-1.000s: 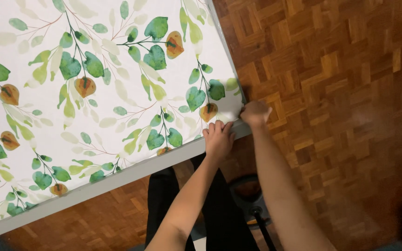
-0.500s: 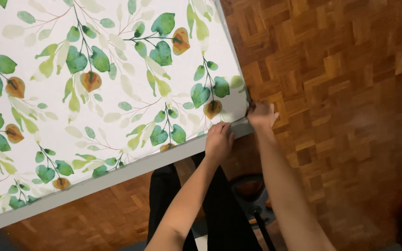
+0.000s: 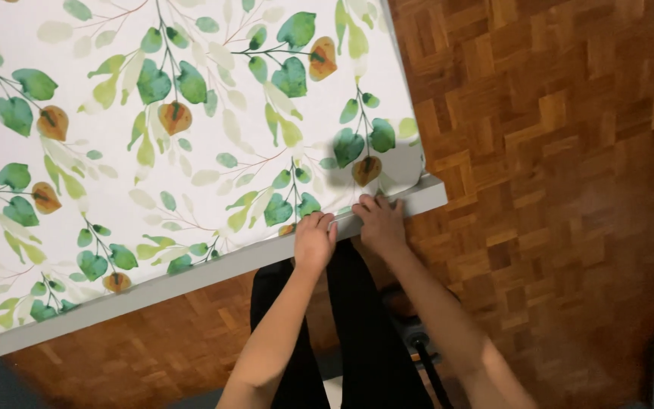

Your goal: The person smooths and tucks a floral-patterned fitted sheet onto a mattress, working around the edges and corners to secure it in place. They move around the bed to adjust the sheet on all sides.

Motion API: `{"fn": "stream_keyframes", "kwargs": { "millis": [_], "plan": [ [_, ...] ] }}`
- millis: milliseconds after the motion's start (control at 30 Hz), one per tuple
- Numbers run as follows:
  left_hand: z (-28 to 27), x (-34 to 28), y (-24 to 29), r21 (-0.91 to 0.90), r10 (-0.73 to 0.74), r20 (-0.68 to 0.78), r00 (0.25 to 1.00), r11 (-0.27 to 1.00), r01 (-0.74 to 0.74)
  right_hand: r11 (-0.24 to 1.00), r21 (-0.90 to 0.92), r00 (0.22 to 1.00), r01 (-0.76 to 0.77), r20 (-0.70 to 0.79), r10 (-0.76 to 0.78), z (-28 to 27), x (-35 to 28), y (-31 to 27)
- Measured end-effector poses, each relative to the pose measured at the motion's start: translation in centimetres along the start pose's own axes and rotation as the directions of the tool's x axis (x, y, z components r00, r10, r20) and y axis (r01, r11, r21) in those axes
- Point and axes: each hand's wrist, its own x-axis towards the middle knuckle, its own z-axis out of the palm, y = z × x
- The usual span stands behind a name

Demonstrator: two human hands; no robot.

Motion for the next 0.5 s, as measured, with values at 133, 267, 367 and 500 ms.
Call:
{"fn": "stream_keyframes", "kwargs": {
  "millis": [133,267,367,500],
  "plan": [
    [0.3,0.8,-0.2,-0.007,-0.059,0.074,0.996,0.998,0.060,0.998,-0.025,0.998,-0.051,0.039,0.052,-1.5,1.7,-1.2],
    [-1.3,0.6,0.4,0.041,-0.108,0.186,0.977,0.994,0.102,0.981,-0.193,0.972,0.037,-0.223,-0.080,-0.3,2.1,-1.7],
    [-1.1,-0.4,-0.3,0.062,-0.030,0.112,0.993,0.998,0.023,0.966,-0.258,0.992,-0.009,-0.122,-0.024,2.0,2.3,-1.8],
    [-3.7,-1.8,-1.5,0.109,0.037,-0.080,0.996,0.994,-0.028,0.922,-0.385,0.984,-0.048,0.143,0.110,2.3,2.5,-3.0]
  ]
}}
